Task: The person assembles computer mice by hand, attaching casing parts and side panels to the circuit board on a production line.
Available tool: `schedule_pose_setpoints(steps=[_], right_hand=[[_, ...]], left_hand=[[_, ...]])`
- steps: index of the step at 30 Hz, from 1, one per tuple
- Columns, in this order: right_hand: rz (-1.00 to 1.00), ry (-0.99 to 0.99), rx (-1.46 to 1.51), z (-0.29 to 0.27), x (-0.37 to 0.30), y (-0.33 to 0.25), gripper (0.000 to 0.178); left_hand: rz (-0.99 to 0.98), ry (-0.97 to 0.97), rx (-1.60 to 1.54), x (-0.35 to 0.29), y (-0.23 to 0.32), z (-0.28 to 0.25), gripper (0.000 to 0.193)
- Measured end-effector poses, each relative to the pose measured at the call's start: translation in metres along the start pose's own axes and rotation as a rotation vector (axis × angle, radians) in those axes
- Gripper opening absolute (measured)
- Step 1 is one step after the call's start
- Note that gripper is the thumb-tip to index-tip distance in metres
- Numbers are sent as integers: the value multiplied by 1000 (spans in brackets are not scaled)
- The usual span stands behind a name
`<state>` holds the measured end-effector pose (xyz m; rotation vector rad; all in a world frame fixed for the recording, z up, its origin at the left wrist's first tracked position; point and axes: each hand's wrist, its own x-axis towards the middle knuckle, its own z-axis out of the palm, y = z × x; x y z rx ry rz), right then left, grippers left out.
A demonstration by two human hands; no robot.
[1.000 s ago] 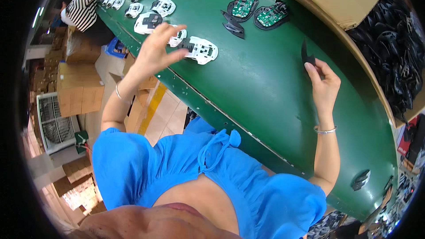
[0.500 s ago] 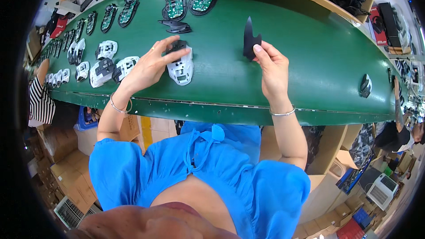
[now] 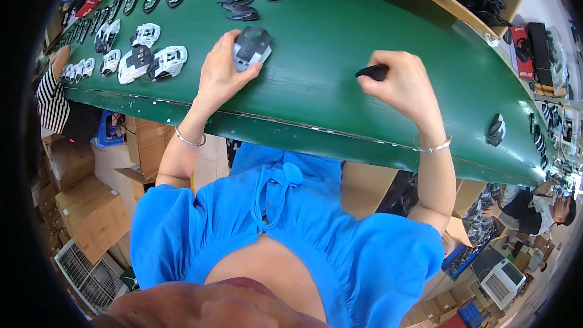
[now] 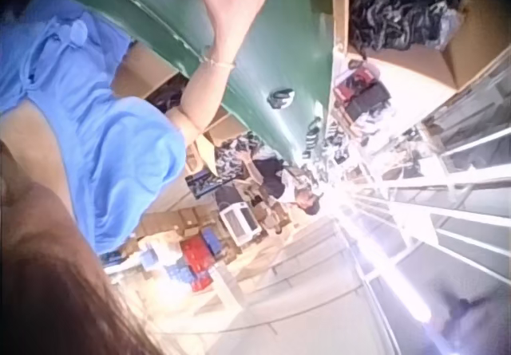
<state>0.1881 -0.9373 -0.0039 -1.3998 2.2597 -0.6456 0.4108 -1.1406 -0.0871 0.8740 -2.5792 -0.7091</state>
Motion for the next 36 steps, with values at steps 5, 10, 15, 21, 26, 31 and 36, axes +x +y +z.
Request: schedule_pose_setpoints(steps=[5, 10, 15, 21, 26, 31, 36], right_hand=[[-25, -237, 19, 40, 52, 16, 33], [179, -74, 32, 69, 49, 17, 43], [158, 151, 122, 85, 14, 14, 24], [132, 198, 1074, 67, -14, -29, 28], [49, 475, 1264, 91, -10, -59, 35], [33, 631, 1407, 113, 3, -75, 32], [-26, 648, 1463, 118, 3, -79, 29]], left_hand=[[-166, -186, -1127, -9, 24, 8, 47], [-432, -313, -1746, -21, 39, 3, 48], [-477, -244, -1771, -22, 43, 7, 43], [-454, -134, -1705, -18, 59, 13, 45], [-190, 40, -1532, -13, 76, 15, 54], [-67, 124, -1433, -10, 90, 20, 58], [-9, 122, -1327, -15, 90, 25, 63]])
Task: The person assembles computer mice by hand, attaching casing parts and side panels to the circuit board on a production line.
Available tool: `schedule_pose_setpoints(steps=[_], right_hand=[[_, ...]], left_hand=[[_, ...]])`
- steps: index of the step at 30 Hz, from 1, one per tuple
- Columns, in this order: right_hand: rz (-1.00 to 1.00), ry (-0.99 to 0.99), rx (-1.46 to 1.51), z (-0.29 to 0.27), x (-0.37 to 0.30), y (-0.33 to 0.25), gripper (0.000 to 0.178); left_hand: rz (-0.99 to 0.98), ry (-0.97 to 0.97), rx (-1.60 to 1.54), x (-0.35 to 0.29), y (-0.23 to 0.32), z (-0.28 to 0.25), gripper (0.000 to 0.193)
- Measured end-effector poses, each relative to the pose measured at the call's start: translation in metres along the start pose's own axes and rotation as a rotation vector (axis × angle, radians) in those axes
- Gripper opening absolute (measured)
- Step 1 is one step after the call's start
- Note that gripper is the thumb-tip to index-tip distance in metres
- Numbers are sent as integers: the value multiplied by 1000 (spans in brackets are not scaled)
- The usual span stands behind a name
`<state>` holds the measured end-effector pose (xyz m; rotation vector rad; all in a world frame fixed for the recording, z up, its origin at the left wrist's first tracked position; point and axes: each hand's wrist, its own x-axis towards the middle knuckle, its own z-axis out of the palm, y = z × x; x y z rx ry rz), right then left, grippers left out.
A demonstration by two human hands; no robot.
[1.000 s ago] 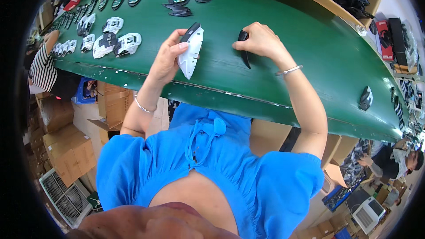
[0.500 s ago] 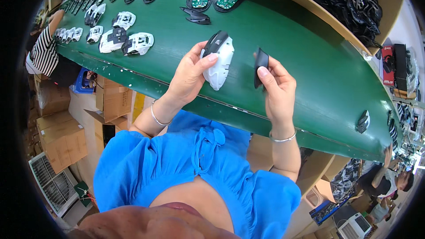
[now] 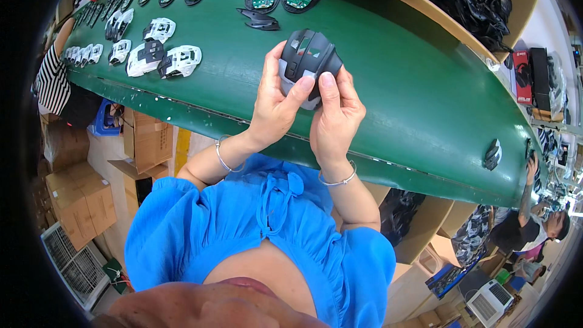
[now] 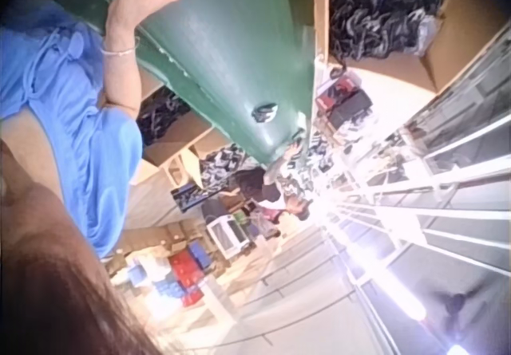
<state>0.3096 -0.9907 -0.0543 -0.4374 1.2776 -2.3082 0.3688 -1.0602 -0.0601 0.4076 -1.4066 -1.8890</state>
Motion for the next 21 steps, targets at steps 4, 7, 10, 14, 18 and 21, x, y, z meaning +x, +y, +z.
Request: schedule_pose_setpoints(steps=[4, 7, 10, 14, 18, 21], right_hand=[[172, -44, 213, 1, -2, -11, 33], [296, -122, 226, -7, -2, -21, 29], [366, -211, 121, -25, 7, -31, 26], [427, -245, 66, -31, 8, -34, 26], [449, -254, 148, -36, 7, -32, 26], [416, -279, 150, -32, 6, -33, 27]], left_hand=[[101, -88, 173, -2, 2, -7, 79], [128, -169, 333, 1, 9, -21, 82], [98, -303, 447, 4, 16, -30, 79], [204, -314, 647, 4, 25, -29, 81], [177, -332, 683, 1, 32, -26, 88], [184, -319, 686, -5, 26, -25, 94]])
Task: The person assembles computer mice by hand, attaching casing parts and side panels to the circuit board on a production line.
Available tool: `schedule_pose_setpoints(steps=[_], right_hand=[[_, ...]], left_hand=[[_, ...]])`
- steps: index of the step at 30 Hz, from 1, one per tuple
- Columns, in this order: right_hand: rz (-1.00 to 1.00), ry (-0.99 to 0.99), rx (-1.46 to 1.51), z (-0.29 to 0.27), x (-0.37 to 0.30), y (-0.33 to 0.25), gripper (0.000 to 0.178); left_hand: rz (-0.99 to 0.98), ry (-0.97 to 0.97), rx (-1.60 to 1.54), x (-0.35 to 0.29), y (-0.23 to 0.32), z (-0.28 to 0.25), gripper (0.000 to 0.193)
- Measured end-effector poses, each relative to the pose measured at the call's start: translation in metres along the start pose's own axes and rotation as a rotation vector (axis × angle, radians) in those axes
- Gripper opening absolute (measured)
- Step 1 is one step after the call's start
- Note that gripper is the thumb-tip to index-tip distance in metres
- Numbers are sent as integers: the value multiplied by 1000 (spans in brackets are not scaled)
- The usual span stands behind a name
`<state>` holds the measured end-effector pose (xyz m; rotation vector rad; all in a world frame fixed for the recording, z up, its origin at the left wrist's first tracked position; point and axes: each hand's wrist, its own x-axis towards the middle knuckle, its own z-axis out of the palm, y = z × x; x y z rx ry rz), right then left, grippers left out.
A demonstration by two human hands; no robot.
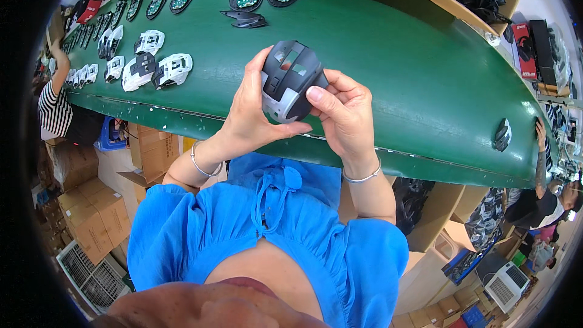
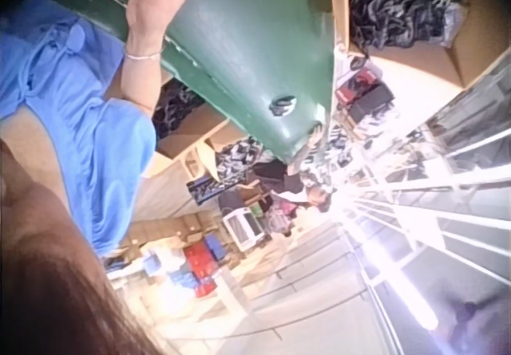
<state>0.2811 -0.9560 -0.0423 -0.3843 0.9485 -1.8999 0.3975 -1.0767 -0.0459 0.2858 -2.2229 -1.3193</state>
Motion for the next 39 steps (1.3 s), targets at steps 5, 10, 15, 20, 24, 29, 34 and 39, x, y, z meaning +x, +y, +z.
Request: schedule_pose_setpoints(steps=[5, 10, 15, 20, 24, 29, 34, 39], right_hand=[[57, -19, 43, -2, 6, 2, 27], [93, -133, -76, -13, 7, -6, 30], [238, -114, -266, -12, 6, -13, 36], [253, -98, -307, -5, 6, -14, 43], [272, -108, -263, -4, 8, -13, 50], [360, -88, -97, -18, 19, 5, 42], [329, -69, 71, -15, 15, -1, 34], [311, -58, 80, -12, 10, 3, 33]], left_hand=[[0, -13, 133, 2, -4, -6, 100], [-5, -198, 45, -3, 2, -16, 98], [60, -313, 68, 1, -9, -21, 86], [138, -371, 10, 5, -11, -27, 83], [101, -405, 30, 9, -5, -33, 78], [-108, -589, 75, 24, -19, -38, 81], [-189, -850, 36, 50, -1, -60, 85], [-264, -867, -36, 45, 1, -63, 86]])
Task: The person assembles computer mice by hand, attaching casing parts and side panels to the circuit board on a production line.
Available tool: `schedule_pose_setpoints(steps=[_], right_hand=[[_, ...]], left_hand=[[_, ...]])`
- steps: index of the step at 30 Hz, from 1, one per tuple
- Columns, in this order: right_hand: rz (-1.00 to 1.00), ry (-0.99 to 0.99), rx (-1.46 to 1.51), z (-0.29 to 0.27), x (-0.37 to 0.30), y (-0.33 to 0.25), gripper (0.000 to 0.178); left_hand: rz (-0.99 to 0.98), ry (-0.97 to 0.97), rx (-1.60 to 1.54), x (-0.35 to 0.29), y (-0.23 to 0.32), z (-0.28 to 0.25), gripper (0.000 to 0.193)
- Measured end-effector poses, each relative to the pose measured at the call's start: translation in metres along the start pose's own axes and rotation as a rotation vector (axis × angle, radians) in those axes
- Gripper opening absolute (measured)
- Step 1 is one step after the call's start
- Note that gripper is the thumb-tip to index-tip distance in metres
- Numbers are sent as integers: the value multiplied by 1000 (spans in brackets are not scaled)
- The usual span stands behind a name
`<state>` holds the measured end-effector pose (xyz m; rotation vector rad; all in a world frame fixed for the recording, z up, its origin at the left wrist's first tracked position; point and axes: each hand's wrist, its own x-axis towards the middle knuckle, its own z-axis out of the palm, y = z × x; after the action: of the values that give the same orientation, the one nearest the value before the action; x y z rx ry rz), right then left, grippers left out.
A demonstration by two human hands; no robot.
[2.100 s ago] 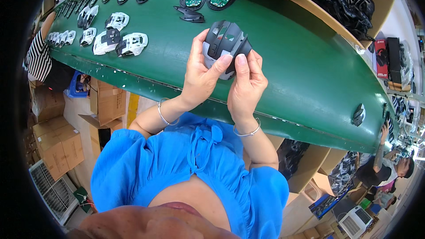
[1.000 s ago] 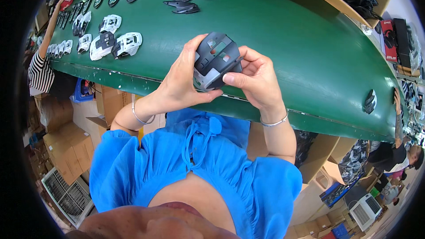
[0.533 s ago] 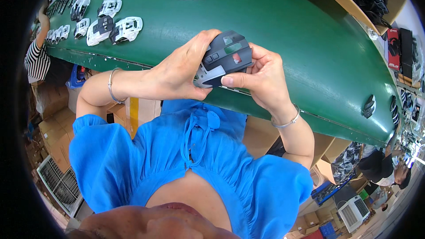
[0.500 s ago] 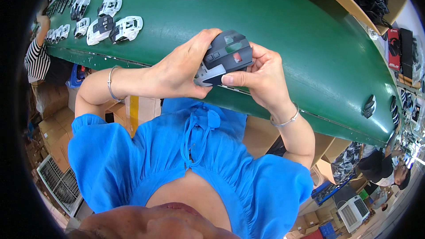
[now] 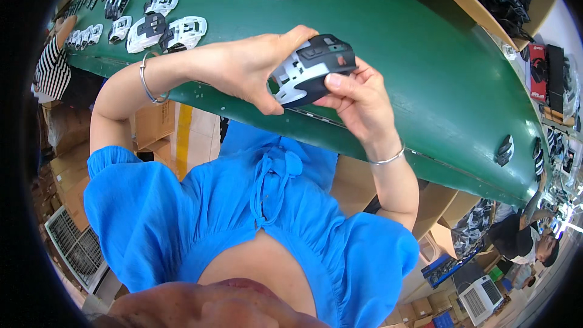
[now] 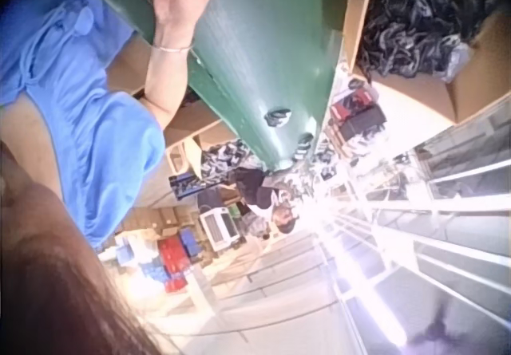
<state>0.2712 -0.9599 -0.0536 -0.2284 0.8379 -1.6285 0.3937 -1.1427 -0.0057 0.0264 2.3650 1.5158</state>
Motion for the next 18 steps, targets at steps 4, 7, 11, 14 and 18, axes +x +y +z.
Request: schedule_pose_setpoints(steps=[4, 7, 11, 14, 18], right_hand=[[-30, 10, -6, 7, 1, 9, 29], [-23, 13, 44, 3, 5, 10, 27], [5, -54, 163, -2, 2, 8, 30], [-7, -89, 237, 1, -6, 6, 32], [-152, -133, 204, 7, -7, 6, 41]], left_hand=[[-23, -24, 75, -3, -7, 2, 82], [-39, -27, 129, 2, -13, -9, 83], [47, -149, 87, 7, -16, -28, 96], [115, -230, -201, 7, -15, -37, 102], [144, -332, -390, 9, -10, -52, 106]])
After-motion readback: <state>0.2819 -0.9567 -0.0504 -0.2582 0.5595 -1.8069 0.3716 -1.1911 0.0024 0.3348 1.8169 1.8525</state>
